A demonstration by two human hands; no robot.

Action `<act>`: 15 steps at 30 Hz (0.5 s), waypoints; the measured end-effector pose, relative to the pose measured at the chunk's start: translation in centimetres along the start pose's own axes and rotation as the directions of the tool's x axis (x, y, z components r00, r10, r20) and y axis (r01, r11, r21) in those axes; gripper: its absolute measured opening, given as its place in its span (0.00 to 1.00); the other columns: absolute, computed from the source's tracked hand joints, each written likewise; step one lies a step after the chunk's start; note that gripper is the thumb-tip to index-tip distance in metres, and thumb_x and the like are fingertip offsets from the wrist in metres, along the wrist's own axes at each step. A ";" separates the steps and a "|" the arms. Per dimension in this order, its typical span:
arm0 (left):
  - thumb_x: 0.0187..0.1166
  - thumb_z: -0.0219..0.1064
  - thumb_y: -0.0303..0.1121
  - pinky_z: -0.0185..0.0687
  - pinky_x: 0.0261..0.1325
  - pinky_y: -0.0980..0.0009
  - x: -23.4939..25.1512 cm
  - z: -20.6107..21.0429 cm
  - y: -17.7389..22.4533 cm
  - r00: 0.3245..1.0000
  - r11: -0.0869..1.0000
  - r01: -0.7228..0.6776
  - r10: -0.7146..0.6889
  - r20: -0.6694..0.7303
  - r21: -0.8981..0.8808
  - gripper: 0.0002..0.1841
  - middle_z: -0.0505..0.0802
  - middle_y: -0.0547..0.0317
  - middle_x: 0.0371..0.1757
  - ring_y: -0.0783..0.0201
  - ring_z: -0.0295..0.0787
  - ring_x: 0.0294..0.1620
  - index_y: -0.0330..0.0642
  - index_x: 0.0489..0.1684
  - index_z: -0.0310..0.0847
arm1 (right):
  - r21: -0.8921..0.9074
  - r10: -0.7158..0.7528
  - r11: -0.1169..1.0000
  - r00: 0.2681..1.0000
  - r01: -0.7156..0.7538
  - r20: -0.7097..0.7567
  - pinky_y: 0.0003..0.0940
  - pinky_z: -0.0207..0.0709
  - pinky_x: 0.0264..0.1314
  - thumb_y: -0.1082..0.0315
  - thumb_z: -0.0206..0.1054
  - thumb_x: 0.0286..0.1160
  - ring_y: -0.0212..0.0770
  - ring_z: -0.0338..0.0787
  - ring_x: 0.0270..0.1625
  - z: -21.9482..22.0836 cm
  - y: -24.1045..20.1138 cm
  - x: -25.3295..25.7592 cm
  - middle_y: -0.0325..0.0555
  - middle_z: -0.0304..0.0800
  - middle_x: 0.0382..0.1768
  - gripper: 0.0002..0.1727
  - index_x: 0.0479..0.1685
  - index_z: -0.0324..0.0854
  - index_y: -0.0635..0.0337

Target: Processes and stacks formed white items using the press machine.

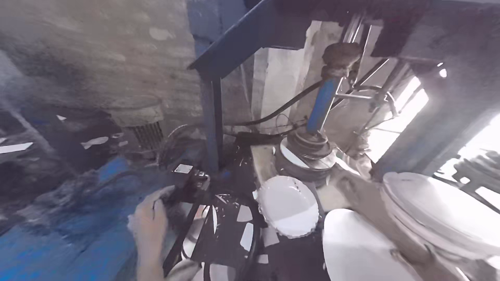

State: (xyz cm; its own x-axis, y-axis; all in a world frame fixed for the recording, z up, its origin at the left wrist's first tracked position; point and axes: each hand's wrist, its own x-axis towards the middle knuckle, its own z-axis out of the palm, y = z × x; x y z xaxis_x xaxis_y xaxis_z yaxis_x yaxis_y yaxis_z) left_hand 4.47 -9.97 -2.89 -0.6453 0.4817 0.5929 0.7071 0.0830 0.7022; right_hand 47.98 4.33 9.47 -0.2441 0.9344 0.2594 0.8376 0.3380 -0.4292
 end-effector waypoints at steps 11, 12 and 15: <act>0.85 0.45 0.23 0.75 0.71 0.42 0.6 -0.5 1.0 0.993 0.996 0.089 -0.087 0.080 -0.019 0.21 0.91 0.34 0.62 0.38 0.88 0.65 0.26 0.65 0.82 | -0.073 -0.700 0.639 0.618 0.766 0.359 0.58 0.84 0.52 0.83 0.66 0.71 0.65 0.91 0.56 9.8 -10.0 -2.6 0.64 0.90 0.52 0.17 0.60 0.83 0.69; 0.86 0.44 0.23 0.75 0.69 0.38 0.6 -0.4 0.6 0.993 0.996 0.086 -0.084 0.089 -0.020 0.21 0.90 0.33 0.62 0.36 0.88 0.63 0.28 0.65 0.82 | -0.062 -0.693 0.644 0.616 0.762 0.374 0.59 0.82 0.54 0.83 0.65 0.73 0.67 0.89 0.58 11.0 -11.1 -1.5 0.66 0.89 0.53 0.17 0.61 0.82 0.70; 0.86 0.42 0.24 0.72 0.68 0.32 0.6 -0.5 0.3 0.989 0.997 0.080 -0.077 0.126 -0.014 0.23 0.90 0.31 0.62 0.32 0.86 0.64 0.30 0.67 0.82 | -0.101 -0.577 0.705 0.651 0.702 0.493 0.62 0.76 0.66 0.82 0.55 0.81 0.70 0.83 0.67 14.6 -13.0 2.7 0.71 0.82 0.62 0.16 0.65 0.76 0.75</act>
State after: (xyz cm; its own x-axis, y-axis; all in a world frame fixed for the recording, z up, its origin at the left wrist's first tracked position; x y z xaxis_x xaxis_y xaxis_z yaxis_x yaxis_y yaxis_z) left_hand 4.17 -10.07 -2.17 -0.6565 0.5798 0.4826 0.6496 0.1092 0.7524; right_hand 29.28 4.08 3.14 -0.8831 0.4690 -0.0102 0.4691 0.8825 -0.0333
